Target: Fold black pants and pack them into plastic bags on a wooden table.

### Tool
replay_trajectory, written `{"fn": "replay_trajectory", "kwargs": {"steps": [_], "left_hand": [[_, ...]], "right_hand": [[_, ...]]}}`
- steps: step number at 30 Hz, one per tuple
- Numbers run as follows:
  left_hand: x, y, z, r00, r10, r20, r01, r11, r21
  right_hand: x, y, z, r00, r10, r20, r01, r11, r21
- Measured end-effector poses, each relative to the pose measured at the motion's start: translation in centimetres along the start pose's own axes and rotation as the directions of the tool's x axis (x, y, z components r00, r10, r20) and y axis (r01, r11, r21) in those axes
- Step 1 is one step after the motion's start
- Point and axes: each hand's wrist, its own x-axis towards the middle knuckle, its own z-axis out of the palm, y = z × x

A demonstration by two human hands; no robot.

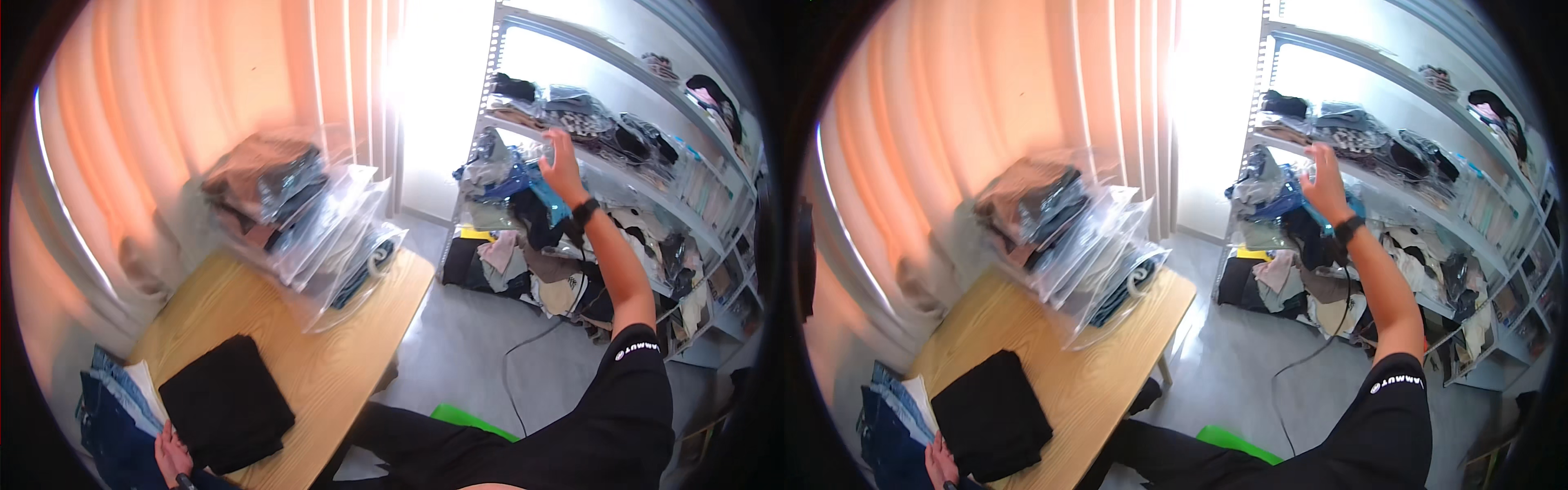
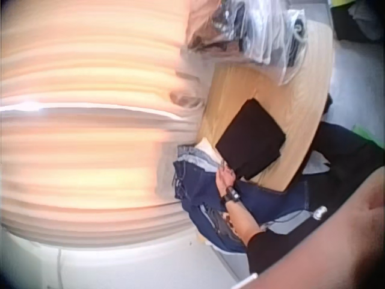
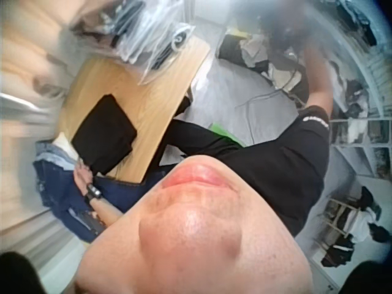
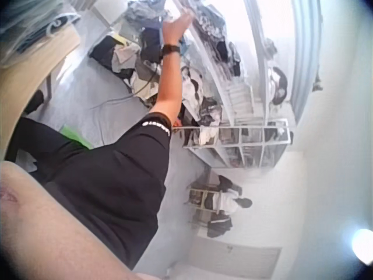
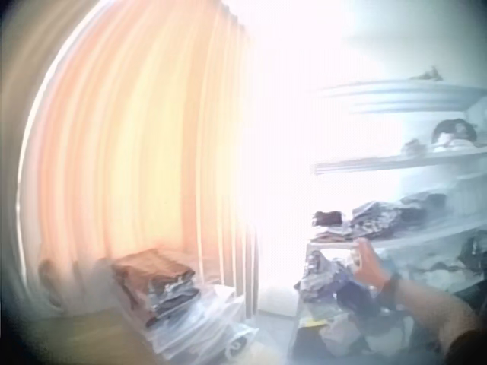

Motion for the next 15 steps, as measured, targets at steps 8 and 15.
{"fn": "replay_trajectory", "kwargs": {"steps": [8,15], "left_hand": [[-0.4,0.8,0.5,0.988,-0.15,-0.037,0.135,0.953,-0.27],[-1.0,0.0,7.1,0.815,0.128,-0.565,0.176,0.875,0.452]], "right_hand": [[13.6,11.5,-1.0,0.982,-0.025,-0.188,-0.084,0.831,-0.55],[20.3,15.6,-0.7,0.972,0.198,-0.123,-0.227,0.686,-0.692]]}}
